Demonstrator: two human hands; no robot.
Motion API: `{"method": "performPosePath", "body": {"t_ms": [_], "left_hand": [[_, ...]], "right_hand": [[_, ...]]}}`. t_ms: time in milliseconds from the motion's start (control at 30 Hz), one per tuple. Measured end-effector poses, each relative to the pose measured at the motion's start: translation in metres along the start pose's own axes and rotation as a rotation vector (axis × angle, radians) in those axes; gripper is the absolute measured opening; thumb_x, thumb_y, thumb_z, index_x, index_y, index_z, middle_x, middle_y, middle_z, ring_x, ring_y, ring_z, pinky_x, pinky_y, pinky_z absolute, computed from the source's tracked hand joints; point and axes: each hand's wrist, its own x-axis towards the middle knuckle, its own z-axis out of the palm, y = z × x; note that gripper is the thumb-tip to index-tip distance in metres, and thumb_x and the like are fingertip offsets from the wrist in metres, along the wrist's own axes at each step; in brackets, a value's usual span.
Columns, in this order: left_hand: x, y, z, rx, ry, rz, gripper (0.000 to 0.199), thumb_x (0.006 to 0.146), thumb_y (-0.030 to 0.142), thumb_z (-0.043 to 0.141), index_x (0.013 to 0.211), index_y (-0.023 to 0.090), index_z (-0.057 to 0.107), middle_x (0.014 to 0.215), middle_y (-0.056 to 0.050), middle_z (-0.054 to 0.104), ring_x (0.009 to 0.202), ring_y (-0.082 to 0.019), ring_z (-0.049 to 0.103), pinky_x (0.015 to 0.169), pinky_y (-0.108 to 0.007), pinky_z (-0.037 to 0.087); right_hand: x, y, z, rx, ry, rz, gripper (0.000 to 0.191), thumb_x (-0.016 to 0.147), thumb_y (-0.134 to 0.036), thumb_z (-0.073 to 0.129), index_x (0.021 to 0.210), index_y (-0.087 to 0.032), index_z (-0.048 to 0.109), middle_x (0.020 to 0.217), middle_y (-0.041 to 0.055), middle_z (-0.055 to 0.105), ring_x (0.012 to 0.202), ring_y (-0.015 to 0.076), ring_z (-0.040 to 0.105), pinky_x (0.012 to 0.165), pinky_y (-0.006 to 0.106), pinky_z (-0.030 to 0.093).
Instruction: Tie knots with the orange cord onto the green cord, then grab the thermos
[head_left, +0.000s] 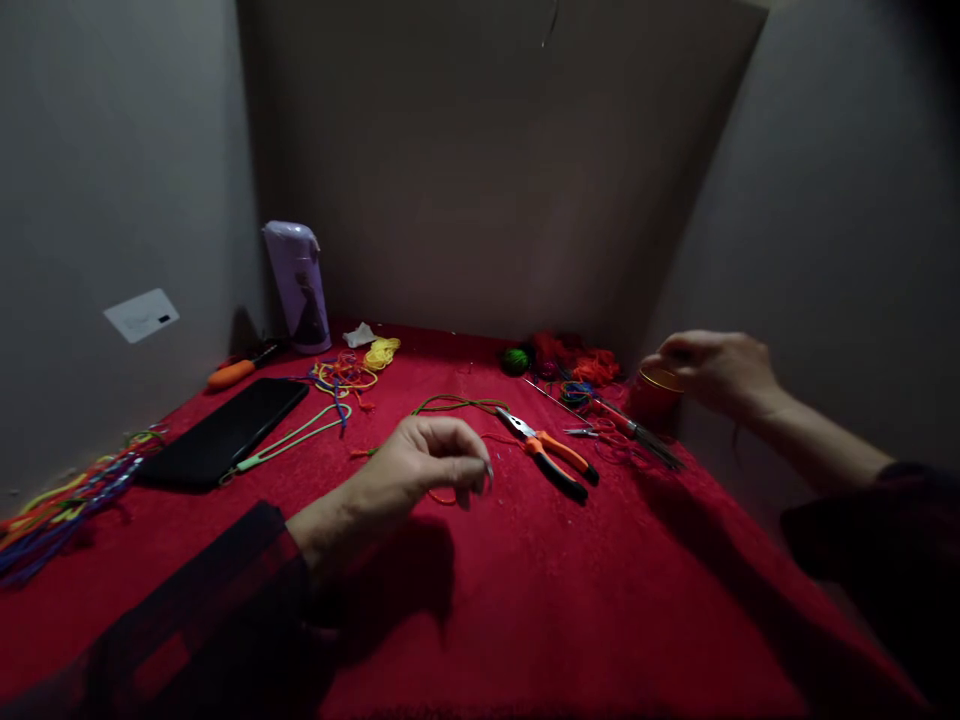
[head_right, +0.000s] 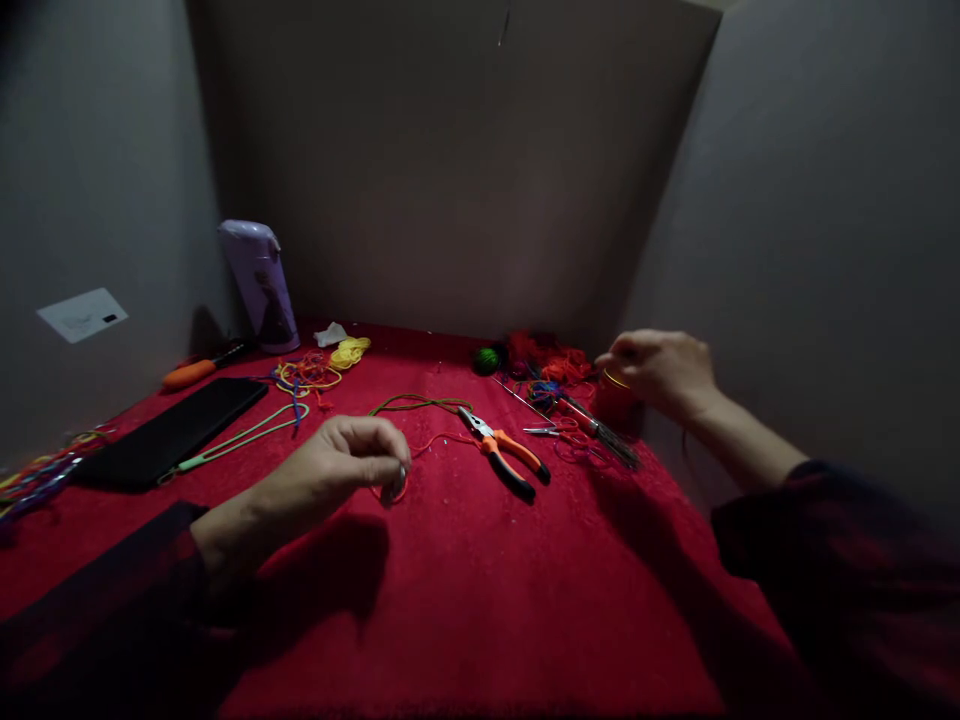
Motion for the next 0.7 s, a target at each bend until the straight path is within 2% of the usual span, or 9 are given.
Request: {"method": "performPosePath", "body": {"t_ms": [100, 167, 267, 367, 467, 567, 633, 700], "left_hand": [[0.010, -0.005, -0.014, -0.020, 0.339, 0.086, 0.014, 0.059, 0.026, 0.069, 0.063, 0.015, 0.062, 0.057, 0.000, 0.060, 0.049, -0.010, 0.051, 0.047, -0.023, 0.043], [0.017, -0.011, -0.026, 0.025, 0.454, 0.071, 0.017, 0.058, 0.027, 0.069, 0.066, 0.014, 0.061, 0.058, 0.000, 0.059, 0.052, -0.011, 0.053, 0.047, -0.024, 0.043], [0.027, -0.019, -0.041, 0.143, 0.580, 0.051, 0.018, 0.058, 0.027, 0.068, 0.064, 0.013, 0.060, 0.055, 0.000, 0.058, 0.045, -0.009, 0.048, 0.045, -0.022, 0.039], [0.037, -0.026, -0.051, 0.316, 0.634, 0.052, 0.011, 0.059, 0.023, 0.065, 0.060, 0.014, 0.061, 0.052, 0.000, 0.058, 0.046, -0.010, 0.048, 0.048, -0.022, 0.037], [0.045, -0.034, -0.057, 0.510, 0.631, 0.043, 0.005, 0.058, 0.020, 0.063, 0.056, 0.015, 0.063, 0.052, -0.001, 0.060, 0.051, -0.013, 0.052, 0.052, -0.024, 0.038], [0.047, -0.042, -0.058, 0.700, 0.615, 0.023, 0.007, 0.062, 0.018, 0.060, 0.056, 0.017, 0.065, 0.057, -0.004, 0.064, 0.059, -0.017, 0.055, 0.060, -0.027, 0.039], [0.045, -0.044, -0.056, 0.816, 0.610, 0.014, 0.011, 0.065, 0.017, 0.057, 0.059, 0.018, 0.067, 0.064, -0.006, 0.067, 0.069, -0.020, 0.058, 0.068, -0.030, 0.040], [0.043, -0.041, -0.057, 0.918, 0.605, 0.004, 0.015, 0.069, 0.018, 0.055, 0.066, 0.018, 0.069, 0.076, -0.009, 0.069, 0.082, -0.023, 0.059, 0.076, -0.032, 0.040]], "right_hand": [[-0.018, -0.003, 0.032, -0.101, -0.132, -0.063, 0.020, 0.071, -0.040, 0.067, 0.068, -0.021, 0.070, 0.067, 0.0064, 0.065, 0.056, 0.0171, 0.051, 0.050, 0.028, 0.023], [-0.022, -0.010, 0.046, -0.118, -0.155, -0.097, 0.022, 0.075, -0.041, 0.062, 0.070, -0.021, 0.069, 0.069, 0.0070, 0.066, 0.057, 0.0175, 0.052, 0.050, 0.028, 0.022], [-0.014, -0.022, 0.058, -0.120, -0.158, -0.108, 0.028, 0.082, -0.040, 0.053, 0.075, -0.019, 0.068, 0.067, 0.0088, 0.065, 0.057, 0.0179, 0.051, 0.049, 0.028, 0.022], [0.000, -0.043, 0.062, -0.085, -0.176, -0.160, 0.023, 0.080, -0.035, 0.055, 0.074, -0.019, 0.069, 0.071, 0.0095, 0.065, 0.062, 0.0189, 0.053, 0.051, 0.028, 0.026], [-0.001, -0.077, 0.058, -0.021, -0.160, -0.261, 0.014, 0.077, -0.029, 0.060, 0.083, -0.020, 0.069, 0.094, 0.0102, 0.064, 0.081, 0.0232, 0.054, 0.061, 0.031, 0.033], [-0.022, -0.124, 0.044, 0.065, -0.097, -0.336, 0.018, 0.083, -0.029, 0.055, 0.097, -0.021, 0.065, 0.107, 0.0089, 0.060, 0.094, 0.0238, 0.050, 0.073, 0.034, 0.037], [-0.046, -0.155, 0.034, 0.143, -0.061, -0.403, 0.016, 0.085, -0.028, 0.053, 0.094, -0.021, 0.065, 0.107, 0.0067, 0.060, 0.097, 0.0222, 0.049, 0.078, 0.035, 0.037], [-0.074, -0.180, 0.027, 0.334, 0.031, -0.545, 0.015, 0.087, -0.022, 0.049, 0.089, -0.018, 0.064, 0.102, 0.0073, 0.061, 0.097, 0.0220, 0.049, 0.082, 0.037, 0.036]]}}
